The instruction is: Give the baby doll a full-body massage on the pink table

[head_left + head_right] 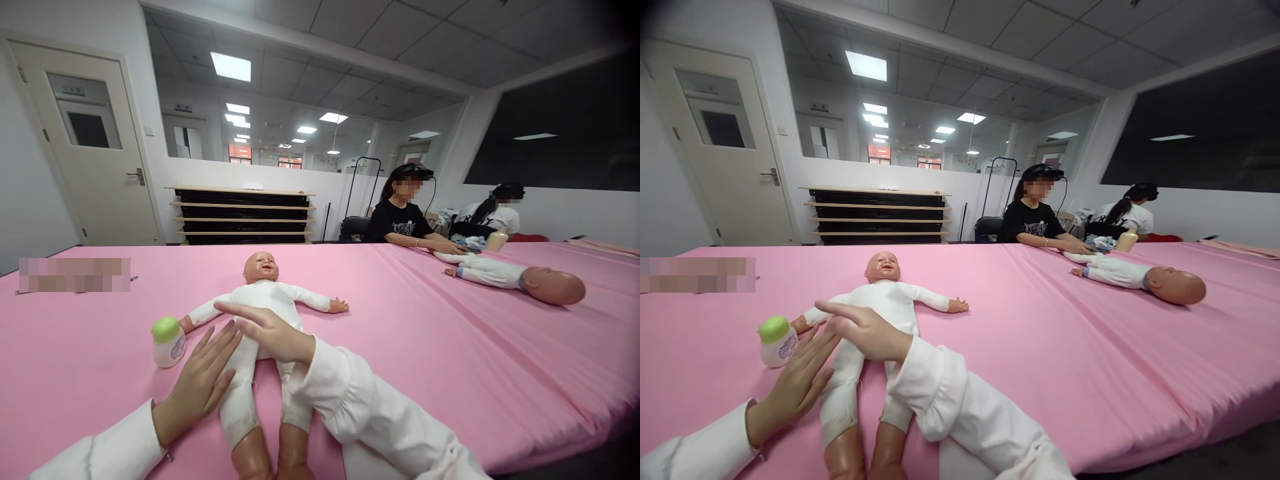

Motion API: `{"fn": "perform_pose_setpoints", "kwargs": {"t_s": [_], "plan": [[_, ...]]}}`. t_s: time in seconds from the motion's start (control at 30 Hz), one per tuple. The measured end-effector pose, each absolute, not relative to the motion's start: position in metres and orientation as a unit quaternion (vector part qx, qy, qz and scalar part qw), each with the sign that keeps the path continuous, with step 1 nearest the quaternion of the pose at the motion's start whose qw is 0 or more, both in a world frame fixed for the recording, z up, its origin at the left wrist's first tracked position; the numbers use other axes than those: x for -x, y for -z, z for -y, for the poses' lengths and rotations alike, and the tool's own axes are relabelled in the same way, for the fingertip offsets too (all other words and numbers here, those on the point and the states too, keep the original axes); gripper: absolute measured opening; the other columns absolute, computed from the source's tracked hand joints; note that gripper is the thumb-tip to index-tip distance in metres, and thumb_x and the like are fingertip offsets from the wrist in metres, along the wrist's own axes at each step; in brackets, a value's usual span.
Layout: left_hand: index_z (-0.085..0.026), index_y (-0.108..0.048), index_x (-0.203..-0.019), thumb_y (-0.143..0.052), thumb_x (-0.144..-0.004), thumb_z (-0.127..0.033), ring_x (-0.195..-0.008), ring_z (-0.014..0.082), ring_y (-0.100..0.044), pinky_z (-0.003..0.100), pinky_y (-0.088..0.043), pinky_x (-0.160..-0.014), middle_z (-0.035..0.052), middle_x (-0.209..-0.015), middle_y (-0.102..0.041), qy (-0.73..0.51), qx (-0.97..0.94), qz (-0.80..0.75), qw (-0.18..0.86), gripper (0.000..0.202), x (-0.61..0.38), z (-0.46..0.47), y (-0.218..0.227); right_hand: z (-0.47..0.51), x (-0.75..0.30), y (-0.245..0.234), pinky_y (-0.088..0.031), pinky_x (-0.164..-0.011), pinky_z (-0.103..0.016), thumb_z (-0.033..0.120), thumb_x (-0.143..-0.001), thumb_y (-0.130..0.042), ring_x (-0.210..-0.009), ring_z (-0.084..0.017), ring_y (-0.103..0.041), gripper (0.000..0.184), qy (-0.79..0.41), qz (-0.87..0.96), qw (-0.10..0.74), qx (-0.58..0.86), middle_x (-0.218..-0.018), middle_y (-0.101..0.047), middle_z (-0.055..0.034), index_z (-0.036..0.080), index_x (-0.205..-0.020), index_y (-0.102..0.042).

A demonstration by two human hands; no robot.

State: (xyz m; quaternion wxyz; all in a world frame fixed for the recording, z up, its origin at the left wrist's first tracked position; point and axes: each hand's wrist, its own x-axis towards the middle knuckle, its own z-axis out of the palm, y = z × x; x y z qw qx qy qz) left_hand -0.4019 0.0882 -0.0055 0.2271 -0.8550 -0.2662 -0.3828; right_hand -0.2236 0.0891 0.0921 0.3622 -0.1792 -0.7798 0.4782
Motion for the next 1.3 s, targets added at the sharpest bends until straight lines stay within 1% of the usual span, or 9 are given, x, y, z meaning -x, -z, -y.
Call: {"fn": "perform_pose_setpoints", "kwargs": {"t_s": [0.1, 0.27, 0.37, 0.63, 0.77, 0.93, 1.07, 1.17, 1.3], "plan": [[-0.020, -0.040, -0.130, -0.038, -0.086, -0.017, -0.120, 0.0187, -0.044, 0.038, -0.035, -0.101, 0.0061, -0.121, -0.055, 0.421, 0.848, 0.283, 0.155, 0.043, 0.396, -0.098, -0.005, -0.101, 0.202, -0.084, -0.016, -0.108, -0.037, 0.020, -0.089, -0.035, -0.125, -0.016, -0.034, 0.039, -0.261, 0.888, 0.300, 0.230, -0.131, -0.043, -0.0034, 0.016, -0.125, -0.047], [-0.020, -0.059, -0.108, -0.038, -0.087, -0.023, -0.107, 0.0174, -0.055, 0.035, -0.044, -0.093, 0.0049, -0.110, -0.062, 0.429, 0.848, 0.311, 0.002, 0.030, 0.370, -0.126, -0.032, -0.142, 0.179, -0.050, -0.020, -0.107, -0.038, 0.009, -0.086, -0.029, -0.124, -0.017, -0.036, 0.046, -0.203, 0.894, 0.251, 0.312, -0.132, -0.041, -0.0056, 0.012, -0.130, -0.041], [-0.019, -0.057, -0.113, -0.039, -0.087, -0.030, -0.116, 0.0193, -0.048, 0.039, -0.041, -0.098, 0.0064, -0.121, -0.056, 0.396, 0.862, 0.314, -0.041, 0.033, 0.355, -0.147, -0.031, -0.158, 0.173, -0.034, -0.007, -0.107, -0.048, 0.014, -0.085, -0.040, -0.124, -0.020, -0.034, 0.040, -0.198, 0.900, 0.227, 0.316, -0.131, -0.043, -0.0033, 0.020, -0.125, -0.048], [-0.026, -0.031, -0.134, -0.028, -0.092, -0.032, -0.129, 0.0175, -0.029, 0.047, -0.024, -0.105, 0.0050, -0.140, -0.033, 0.324, 0.870, 0.346, -0.133, 0.043, 0.353, -0.174, 0.013, -0.158, 0.169, -0.004, 0.000, -0.107, -0.041, 0.023, -0.089, -0.033, -0.126, -0.014, -0.031, 0.035, -0.239, 0.837, 0.355, 0.342, -0.128, -0.046, -0.0009, 0.025, -0.115, -0.057], [-0.023, -0.038, -0.131, -0.031, -0.091, -0.034, -0.129, 0.0186, -0.030, 0.044, -0.028, -0.104, 0.0057, -0.137, -0.038, 0.367, 0.824, 0.404, -0.150, 0.043, 0.359, -0.180, 0.023, -0.163, 0.157, 0.003, -0.002, -0.107, -0.042, 0.025, -0.088, -0.035, -0.127, -0.015, -0.029, 0.035, -0.252, 0.794, 0.404, 0.378, -0.129, -0.045, -0.0007, 0.026, -0.116, -0.056], [-0.018, -0.062, -0.105, -0.034, -0.089, -0.036, -0.113, 0.0202, -0.051, 0.042, -0.039, -0.097, 0.0062, -0.114, -0.060, 0.446, 0.777, 0.440, -0.062, 0.037, 0.363, -0.182, 0.024, -0.165, 0.146, 0.011, -0.010, -0.109, -0.037, 0.026, -0.088, -0.035, -0.123, -0.014, -0.037, 0.034, -0.223, 0.733, 0.488, 0.417, -0.128, -0.047, -0.0034, 0.021, -0.113, -0.058], [-0.019, -0.062, -0.105, -0.038, -0.088, -0.031, -0.110, 0.0195, -0.053, 0.039, -0.042, -0.094, 0.0055, -0.111, -0.062, 0.439, 0.835, 0.331, 0.008, 0.032, 0.360, -0.171, 0.017, -0.154, 0.151, 0.007, -0.016, -0.108, -0.033, 0.028, -0.091, -0.032, -0.122, -0.012, -0.038, 0.036, -0.217, 0.804, 0.436, 0.342, -0.125, -0.049, -0.0032, 0.019, -0.116, -0.056], [-0.023, -0.051, -0.121, -0.036, -0.089, -0.028, -0.121, 0.0171, -0.043, 0.038, -0.038, -0.099, 0.0045, -0.127, -0.051, 0.370, 0.884, 0.286, -0.008, 0.036, 0.356, -0.167, 0.015, -0.152, 0.154, 0.005, -0.013, -0.108, -0.034, 0.031, -0.091, -0.033, -0.127, -0.012, -0.029, 0.038, -0.211, 0.834, 0.394, 0.322, -0.133, -0.040, -0.0015, 0.021, -0.125, -0.048], [-0.028, -0.038, -0.131, -0.029, -0.091, -0.032, -0.131, 0.0199, -0.024, 0.049, -0.026, -0.104, 0.0025, -0.140, -0.033, 0.324, 0.877, 0.351, -0.062, 0.041, 0.353, -0.173, 0.020, -0.157, 0.154, 0.010, -0.005, -0.109, -0.039, 0.031, -0.091, -0.032, -0.131, -0.014, -0.021, 0.041, -0.196, 0.805, 0.397, 0.395, -0.138, -0.032, -0.0012, 0.022, -0.130, -0.041]]}}
